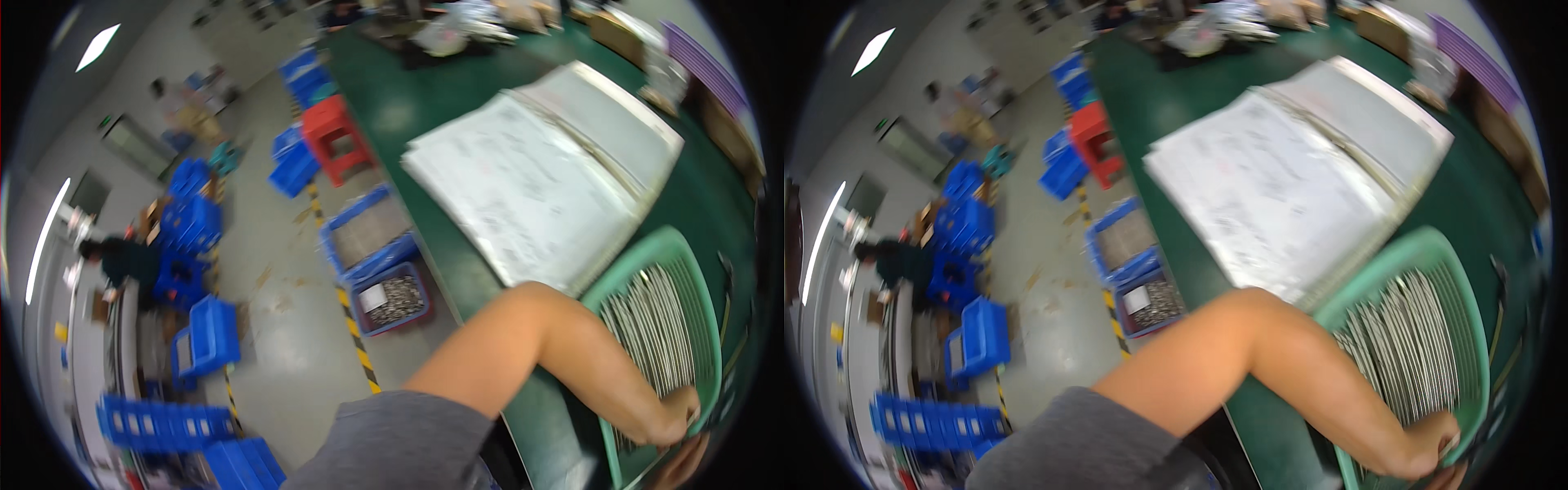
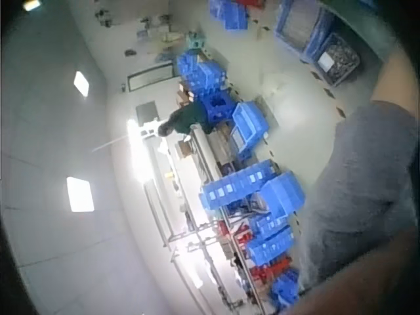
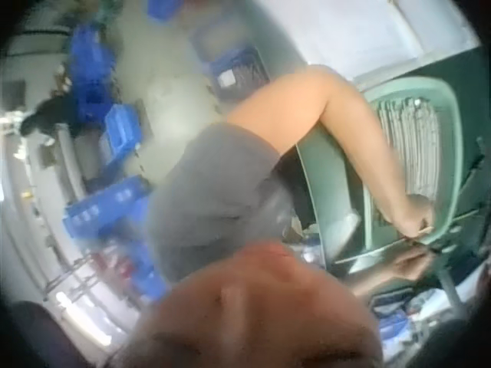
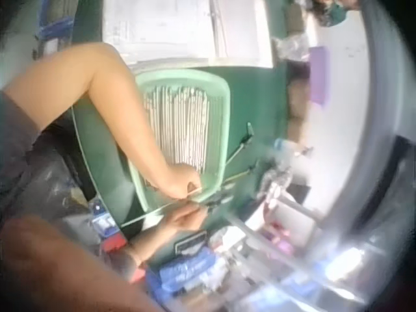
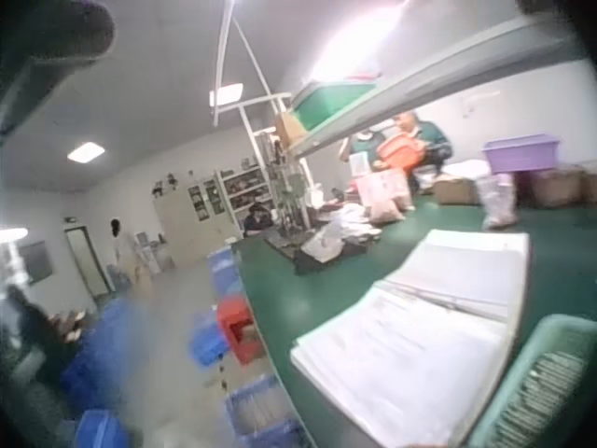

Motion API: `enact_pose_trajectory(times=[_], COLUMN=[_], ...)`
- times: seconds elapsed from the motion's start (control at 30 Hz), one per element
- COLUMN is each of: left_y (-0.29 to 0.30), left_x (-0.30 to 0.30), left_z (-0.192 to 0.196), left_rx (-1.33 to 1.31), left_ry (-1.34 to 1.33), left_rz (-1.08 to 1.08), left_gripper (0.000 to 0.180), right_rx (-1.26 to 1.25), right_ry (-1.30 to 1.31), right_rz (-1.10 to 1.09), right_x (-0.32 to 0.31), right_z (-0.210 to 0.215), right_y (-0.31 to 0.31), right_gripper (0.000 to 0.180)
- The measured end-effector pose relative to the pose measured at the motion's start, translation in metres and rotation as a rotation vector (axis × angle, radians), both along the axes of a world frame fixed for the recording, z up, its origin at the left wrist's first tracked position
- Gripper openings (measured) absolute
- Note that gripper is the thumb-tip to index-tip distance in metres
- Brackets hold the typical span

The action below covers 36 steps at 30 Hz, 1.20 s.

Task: The person repeatedly picks up long metal rods from a green basket and inserts small cylindrical components into one end of each rod. The person handles the items one at a time, performing a repetitive insertion motion. The workspace includes a green table with various tools and other workers in the background.

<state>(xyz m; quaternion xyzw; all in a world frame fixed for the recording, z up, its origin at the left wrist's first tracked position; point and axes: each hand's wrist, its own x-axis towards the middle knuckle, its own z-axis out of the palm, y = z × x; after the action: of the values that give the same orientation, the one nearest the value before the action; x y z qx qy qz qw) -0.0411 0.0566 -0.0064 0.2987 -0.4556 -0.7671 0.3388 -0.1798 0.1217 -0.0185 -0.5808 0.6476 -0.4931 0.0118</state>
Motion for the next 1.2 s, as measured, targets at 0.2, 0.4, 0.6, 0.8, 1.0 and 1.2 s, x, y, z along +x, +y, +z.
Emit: enact_pose_trajectory(times=[0.2,0.4,0.6,0.8,1.0,1.2], left_y=[-0.017,-0.009,-0.008,-0.01,-0.011,-0.009], left_x=[0.048,0.04,0.043,0.048,0.045,0.042], left_z=[0.022,0.047,0.046,0.056,0.055,0.054], left_rx=[-0.107,0.125,0.153,0.078,0.099,0.085], left_ry=[0.047,0.036,-0.009,-0.017,0.007,0.008], left_rz=[-0.153,-0.311,-0.333,-0.371,-0.374,-0.359], left_gripper=[0.04,0.039,0.04,0.042,0.043,0.042], right_rx=[-0.031,-0.084,-0.057,-0.102,-0.122,-0.148], right_ry=[0.304,0.258,0.459,0.095,0.128,0.209], right_rz=[0.124,0.193,0.154,0.175,0.177,0.176], right_x=[0.061,0.045,0.047,0.043,0.04,0.04], right_z=[0.05,0.063,0.062,0.07,0.065,0.065], right_y=[-0.021,-0.013,-0.007,-0.012,-0.015,-0.016], right_gripper=[0.014,0.01,0.011,0.012,0.011,0.008])
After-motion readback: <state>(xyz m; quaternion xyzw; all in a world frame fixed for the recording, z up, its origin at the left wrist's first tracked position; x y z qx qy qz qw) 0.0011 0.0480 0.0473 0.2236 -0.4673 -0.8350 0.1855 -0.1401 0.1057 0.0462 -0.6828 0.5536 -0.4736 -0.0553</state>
